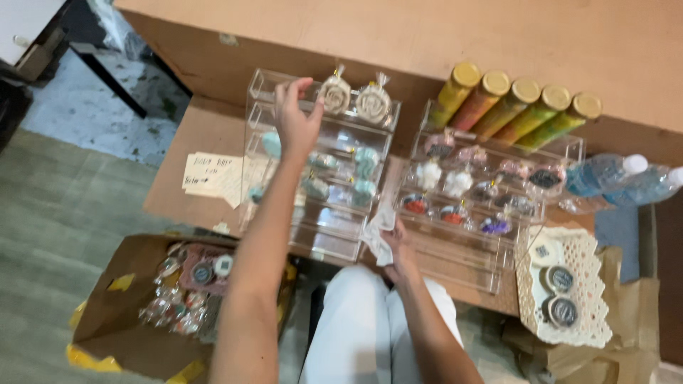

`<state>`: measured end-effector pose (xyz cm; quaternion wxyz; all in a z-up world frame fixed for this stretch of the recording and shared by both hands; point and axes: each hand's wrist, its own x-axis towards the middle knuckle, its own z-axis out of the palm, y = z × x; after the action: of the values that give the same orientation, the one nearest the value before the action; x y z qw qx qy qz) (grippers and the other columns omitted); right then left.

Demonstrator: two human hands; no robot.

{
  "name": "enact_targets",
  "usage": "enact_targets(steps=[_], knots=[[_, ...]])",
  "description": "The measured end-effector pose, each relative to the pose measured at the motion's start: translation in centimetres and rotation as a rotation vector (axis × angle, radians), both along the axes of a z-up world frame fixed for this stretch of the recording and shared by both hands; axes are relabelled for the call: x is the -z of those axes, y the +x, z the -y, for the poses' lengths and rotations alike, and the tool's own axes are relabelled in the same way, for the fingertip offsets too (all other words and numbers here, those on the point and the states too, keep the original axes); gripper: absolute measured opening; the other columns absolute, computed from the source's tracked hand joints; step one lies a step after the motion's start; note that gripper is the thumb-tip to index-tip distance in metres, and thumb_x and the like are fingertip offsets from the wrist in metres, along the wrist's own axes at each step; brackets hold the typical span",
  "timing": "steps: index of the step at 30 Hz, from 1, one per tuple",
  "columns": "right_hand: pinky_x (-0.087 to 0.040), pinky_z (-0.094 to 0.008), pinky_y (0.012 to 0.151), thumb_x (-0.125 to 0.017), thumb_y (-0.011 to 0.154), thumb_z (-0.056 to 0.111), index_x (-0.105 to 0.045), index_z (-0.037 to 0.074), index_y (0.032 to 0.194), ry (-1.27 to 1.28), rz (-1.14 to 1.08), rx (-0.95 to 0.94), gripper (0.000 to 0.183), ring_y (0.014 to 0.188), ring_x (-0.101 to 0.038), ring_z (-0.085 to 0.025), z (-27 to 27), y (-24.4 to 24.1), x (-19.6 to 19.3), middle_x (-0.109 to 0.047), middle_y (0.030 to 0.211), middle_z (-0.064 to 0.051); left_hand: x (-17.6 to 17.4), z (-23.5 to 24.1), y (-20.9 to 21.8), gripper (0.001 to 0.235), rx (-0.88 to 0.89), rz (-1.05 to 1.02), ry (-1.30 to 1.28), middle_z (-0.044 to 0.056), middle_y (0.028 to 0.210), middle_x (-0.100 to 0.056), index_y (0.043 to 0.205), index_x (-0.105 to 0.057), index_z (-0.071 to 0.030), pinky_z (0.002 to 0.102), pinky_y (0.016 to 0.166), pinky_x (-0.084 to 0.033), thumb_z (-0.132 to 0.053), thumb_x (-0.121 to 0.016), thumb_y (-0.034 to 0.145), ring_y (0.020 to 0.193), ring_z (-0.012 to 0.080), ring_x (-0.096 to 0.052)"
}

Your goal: The person unwraps small round items from white paper by hand, then places one of the items onto a clear display rack.

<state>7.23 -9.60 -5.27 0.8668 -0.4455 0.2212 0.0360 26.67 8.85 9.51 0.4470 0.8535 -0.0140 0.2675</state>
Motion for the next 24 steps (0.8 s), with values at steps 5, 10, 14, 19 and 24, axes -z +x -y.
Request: enact_targets(steps=[5, 10, 14, 19, 24], knots=[[-0.061, -0.031, 0.07, -0.067, 0.091, 0.002, -0.06, 0.008, 0.122, -0.109, 0.048, 0.049, 0.033, 0.082, -0.072, -0.018, -0.5, -0.6, -0.6, -0.068, 0.099, -0.005, 6.1, 3.2, -14.8, 0.039, 0.063, -0.623, -0.492, 0.015, 0.107, -0.072, 0.128, -0.058, -0.012, 0.047, 0.094, -0.052, -0.034, -0.062, 0.097, 0.102, 0.0317, -0.07], [-0.049, -0.015, 0.063, -0.079, 0.089, 0.011, -0.064, 0.014, 0.093, -0.341, 0.162, 0.031, 0.016, 0.071, -0.058, -0.004, -2.2, -2.8, -0.7, -0.056, 0.076, 0.008, 13.4, 4.4, -23.7, 0.057, 0.281, -0.817, -0.824, 0.021, 0.126, -0.067, 0.133, -0.064, -0.005, 0.034, 0.08, -0.065, -0.022, -0.087, 0.084, 0.102, 0.0287, -0.073], [-0.048, -0.018, 0.059, -0.073, 0.096, 0.015, -0.066, 0.011, 0.092, -0.362, 0.144, 0.008, 0.009, 0.068, -0.057, -0.008, -5.2, -4.8, 0.8, -0.056, 0.076, 0.002, 15.8, 2.3, -25.1, 0.024, -0.007, -0.591, -0.818, 0.008, 0.09, -0.072, 0.103, -0.076, -0.01, 0.029, 0.072, -0.061, -0.002, -0.077, 0.081, 0.073, 0.0159, -0.07], [-0.047, -0.022, 0.052, -0.061, 0.1, 0.004, -0.056, 0.008, 0.107, -0.333, 0.157, 0.071, 0.009, 0.056, -0.055, -0.011, -8.8, -6.8, 0.3, -0.052, 0.075, -0.001, 15.5, -1.3, -27.4, 0.014, -0.145, -0.49, -1.01, 0.003, 0.087, -0.066, 0.101, -0.072, -0.003, 0.02, 0.067, -0.061, 0.0, -0.075, 0.088, 0.068, 0.0073, -0.063], [-0.054, -0.039, 0.091, -0.063, 0.103, 0.023, -0.072, 0.012, 0.125, -0.754, 0.357, -0.342, 0.026, 0.099, -0.069, -0.02, -12.6, -8.1, -0.6, -0.074, 0.102, -0.012, 15.6, -4.0, -27.9, 0.013, -0.222, -0.397, -0.808, 0.005, 0.079, -0.071, 0.097, -0.076, -0.009, 0.024, 0.057, -0.059, -0.002, -0.075, 0.086, 0.066, 0.0103, -0.069]])
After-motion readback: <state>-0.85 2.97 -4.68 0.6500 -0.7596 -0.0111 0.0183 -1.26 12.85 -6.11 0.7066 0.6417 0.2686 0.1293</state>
